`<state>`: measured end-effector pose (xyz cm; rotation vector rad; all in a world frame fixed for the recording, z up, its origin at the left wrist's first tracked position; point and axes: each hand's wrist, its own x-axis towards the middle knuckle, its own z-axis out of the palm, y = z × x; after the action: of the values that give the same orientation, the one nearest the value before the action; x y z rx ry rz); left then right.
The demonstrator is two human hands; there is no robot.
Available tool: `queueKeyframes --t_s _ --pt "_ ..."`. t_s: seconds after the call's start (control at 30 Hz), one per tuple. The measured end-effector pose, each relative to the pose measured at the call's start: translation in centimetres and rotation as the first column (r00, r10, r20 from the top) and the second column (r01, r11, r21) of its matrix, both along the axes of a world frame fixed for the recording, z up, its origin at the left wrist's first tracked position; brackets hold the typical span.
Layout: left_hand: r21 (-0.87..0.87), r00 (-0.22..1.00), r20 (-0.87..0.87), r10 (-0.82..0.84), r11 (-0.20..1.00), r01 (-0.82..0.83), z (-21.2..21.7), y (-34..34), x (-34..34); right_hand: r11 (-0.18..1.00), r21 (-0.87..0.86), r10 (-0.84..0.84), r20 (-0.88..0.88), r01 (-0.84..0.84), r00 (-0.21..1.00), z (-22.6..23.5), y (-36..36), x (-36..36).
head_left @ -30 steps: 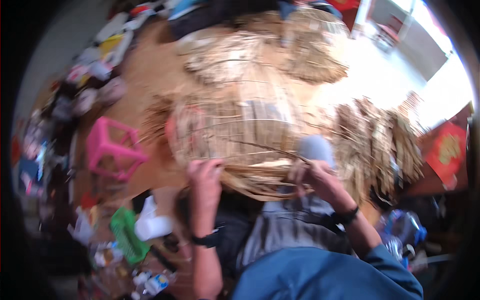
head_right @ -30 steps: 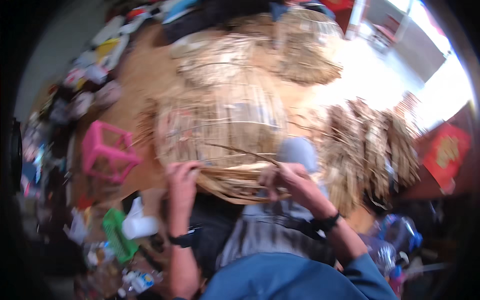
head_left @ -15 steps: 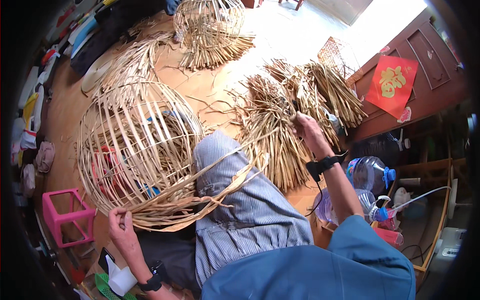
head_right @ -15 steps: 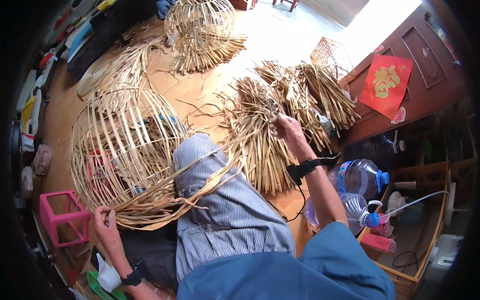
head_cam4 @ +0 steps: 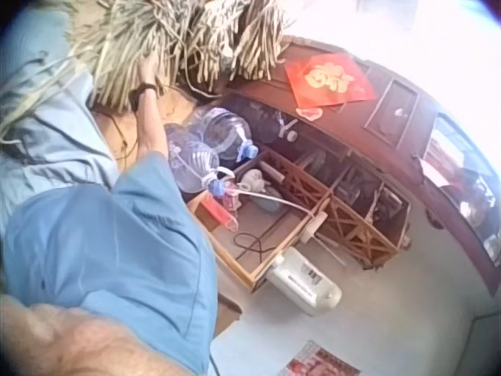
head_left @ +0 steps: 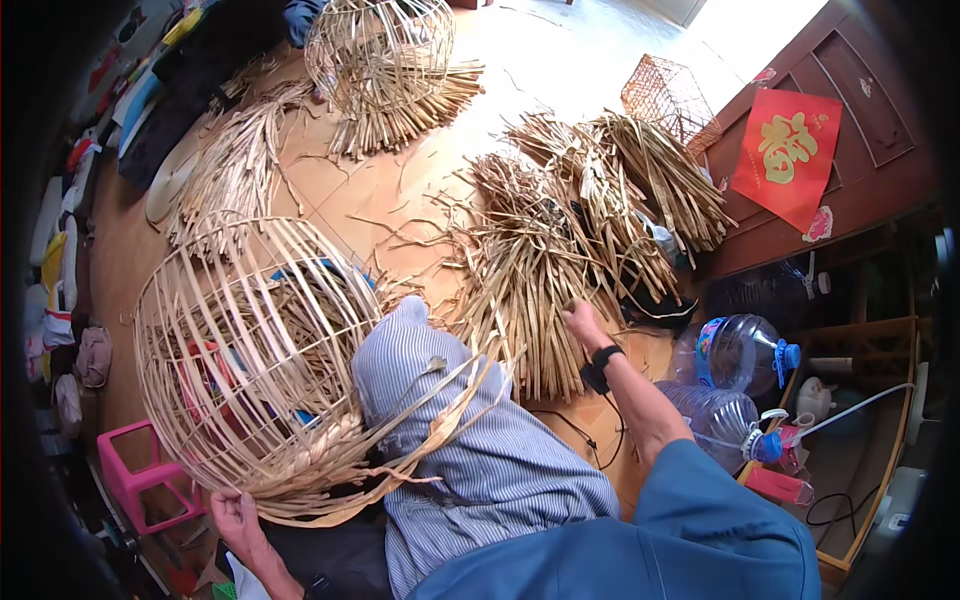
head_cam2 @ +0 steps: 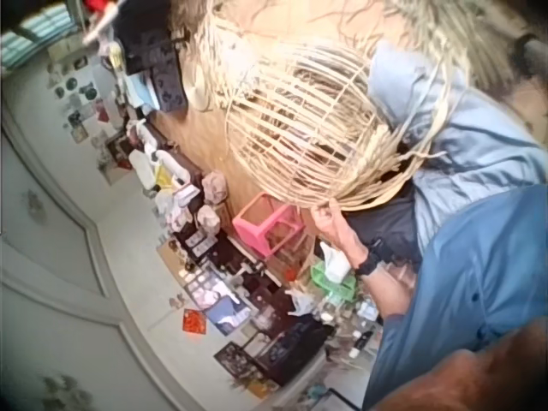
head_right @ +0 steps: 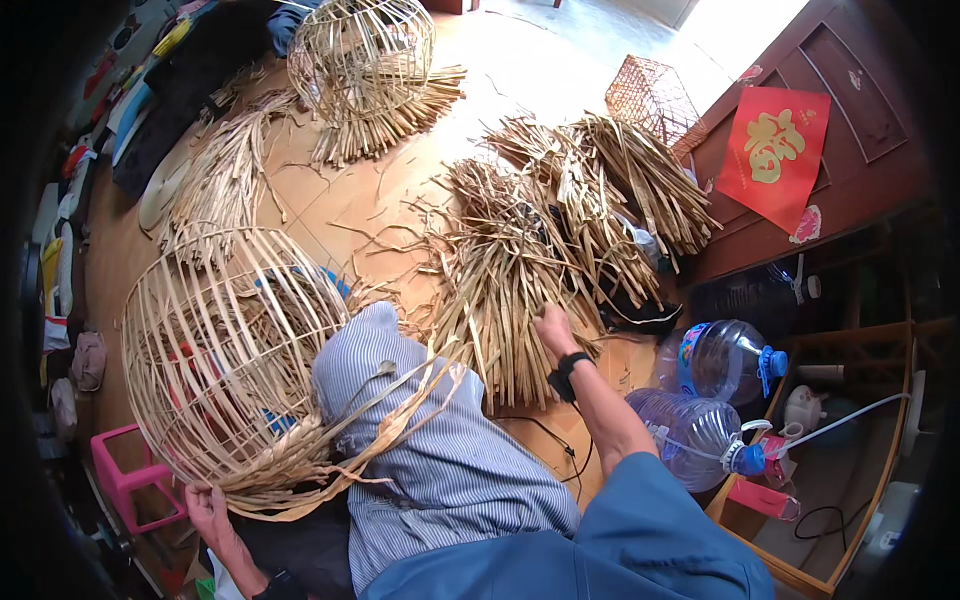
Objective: Weaving and assembling a large spherical bamboo structure using thin strips.
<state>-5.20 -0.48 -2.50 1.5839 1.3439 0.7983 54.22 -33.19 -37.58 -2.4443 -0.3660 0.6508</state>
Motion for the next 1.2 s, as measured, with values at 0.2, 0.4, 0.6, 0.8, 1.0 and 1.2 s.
queueKeyframes --t_s 0.2,0.4,0.6,0.8,1.0,1.2 --pt "-0.025 0.999 0.012 -0.047 0.999 0.048 0.4 0.1 -0.6 0.978 -0.175 0.172 0.366 -0.114 0.914 -0.8 4.2 6.6" --pt "-0.095 0.999 -0.028 -0.025 0.995 0.023 1.4 -0.3 0.0 0.962 -0.235 0.185 0.205 -0.135 0.961 -0.9 6.8 8.8" --pt "-0.091 0.998 -0.047 -0.037 0.995 0.032 1.7 -0.3 -0.1 0.919 -0.328 0.321 0.307 -0.217 0.896 -0.9 5.1 7.0" --pt "-0.092 0.999 -0.026 -0.045 0.995 0.042 1.1 0.0 -0.7 0.951 -0.207 0.299 0.436 -0.228 0.849 0.6 3.1 4.4" --pt "-0.060 0.999 -0.011 -0.045 0.997 0.044 0.7 0.0 -0.9 0.912 -0.105 0.409 0.321 -0.397 0.854 1.2 -1.3 -0.5" --pt "-0.046 0.999 0.034 -0.030 0.998 0.032 0.3 0.3 -0.8 0.955 -0.211 0.255 0.215 -0.210 0.943 4.5 -3.2 -0.5"
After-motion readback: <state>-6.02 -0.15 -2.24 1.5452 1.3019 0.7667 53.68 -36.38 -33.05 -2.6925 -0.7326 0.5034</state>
